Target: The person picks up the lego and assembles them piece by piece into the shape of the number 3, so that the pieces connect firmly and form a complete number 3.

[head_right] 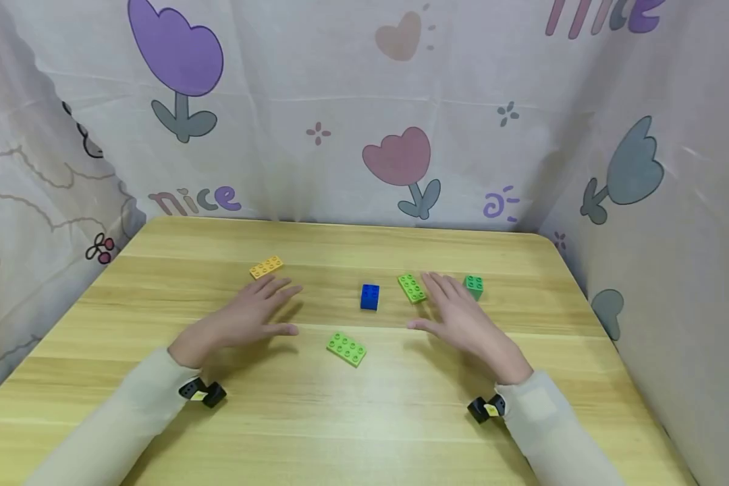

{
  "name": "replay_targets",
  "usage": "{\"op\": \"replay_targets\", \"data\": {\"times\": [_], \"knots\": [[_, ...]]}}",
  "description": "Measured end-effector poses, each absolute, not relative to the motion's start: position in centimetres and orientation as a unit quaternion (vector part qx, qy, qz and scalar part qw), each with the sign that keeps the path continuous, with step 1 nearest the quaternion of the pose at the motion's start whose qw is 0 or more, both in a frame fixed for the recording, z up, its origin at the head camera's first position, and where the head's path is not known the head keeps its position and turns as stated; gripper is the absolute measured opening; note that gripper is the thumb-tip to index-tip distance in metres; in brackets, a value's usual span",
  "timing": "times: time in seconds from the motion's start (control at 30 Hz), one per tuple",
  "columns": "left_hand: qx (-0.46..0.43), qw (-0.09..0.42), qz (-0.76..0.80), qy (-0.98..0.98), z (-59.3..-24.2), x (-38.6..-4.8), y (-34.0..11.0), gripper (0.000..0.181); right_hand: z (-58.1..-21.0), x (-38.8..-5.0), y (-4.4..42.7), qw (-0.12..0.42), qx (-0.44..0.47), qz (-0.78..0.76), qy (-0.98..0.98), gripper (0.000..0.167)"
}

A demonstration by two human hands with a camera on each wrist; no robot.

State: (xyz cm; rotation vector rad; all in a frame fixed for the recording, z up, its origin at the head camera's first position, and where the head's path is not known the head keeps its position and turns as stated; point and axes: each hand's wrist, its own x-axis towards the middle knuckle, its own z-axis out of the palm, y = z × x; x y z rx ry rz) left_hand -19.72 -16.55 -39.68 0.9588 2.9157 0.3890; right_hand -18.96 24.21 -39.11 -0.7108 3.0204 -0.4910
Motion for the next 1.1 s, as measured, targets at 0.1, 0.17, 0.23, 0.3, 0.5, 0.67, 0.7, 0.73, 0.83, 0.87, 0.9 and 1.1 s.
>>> {"op": "replay_targets", "data": {"times": [0.1,0.17,0.23,0.3,0.5,0.67,0.7,0.73,0.83,0.87,0.9,1.1], "knots": [[0.324,0.031,0.125,0.937,-39.5,-19.8,-15.8,0.087,-39.0,-19.4,23.8,-0.006,-0.233,-0.18,0.956,0.095],[0.328,0.045,0.132,0.934,-39.3,-19.8,-15.3,0.086,-39.0,-19.7,23.5,-0.009,-0.237,-0.196,0.951,0.092],[0.328,0.061,0.141,0.932,-39.1,-19.7,-14.9,0.085,-38.9,-20.0,23.1,-0.009,-0.24,-0.212,0.947,0.09],[0.33,0.074,0.146,0.93,-39.1,-19.7,-14.4,0.084,-39.0,-20.3,22.7,-0.009,-0.242,-0.225,0.944,0.087],[0.345,0.085,0.149,0.923,-39.6,-19.7,-13.2,0.086,-39.4,-21.0,21.4,-0.009,-0.255,-0.257,0.932,0.083],[0.36,0.079,0.157,0.916,-40.0,-19.5,-12.2,0.081,-39.8,-21.5,20.3,-0.009,-0.266,-0.269,0.926,0.078],[0.365,0.076,0.159,0.914,-40.0,-19.5,-12.0,0.078,-39.8,-21.5,20.2,-0.01,-0.267,-0.271,0.925,0.077],[0.369,0.074,0.16,0.913,-40.0,-19.5,-11.8,0.077,-39.9,-21.6,20.0,-0.011,-0.268,-0.273,0.924,0.076],[0.378,0.072,0.164,0.908,-40.0,-19.5,-11.3,0.073,-40.1,-21.9,19.5,-0.012,-0.268,-0.281,0.921,0.074],[0.382,0.07,0.164,0.907,-40.1,-19.5,-11.2,0.073,-40.2,-22.1,19.4,-0.011,-0.268,-0.285,0.92,0.073],[0.385,0.07,0.167,0.905,-40.1,-19.5,-11.0,0.073,-40.2,-22.2,19.2,-0.01,-0.268,-0.288,0.919,0.073],[0.399,0.052,0.174,0.899,-40.0,-19.4,-10.3,0.07,-40.6,-22.9,18.3,0.002,-0.269,-0.301,0.915,0.073]]}}
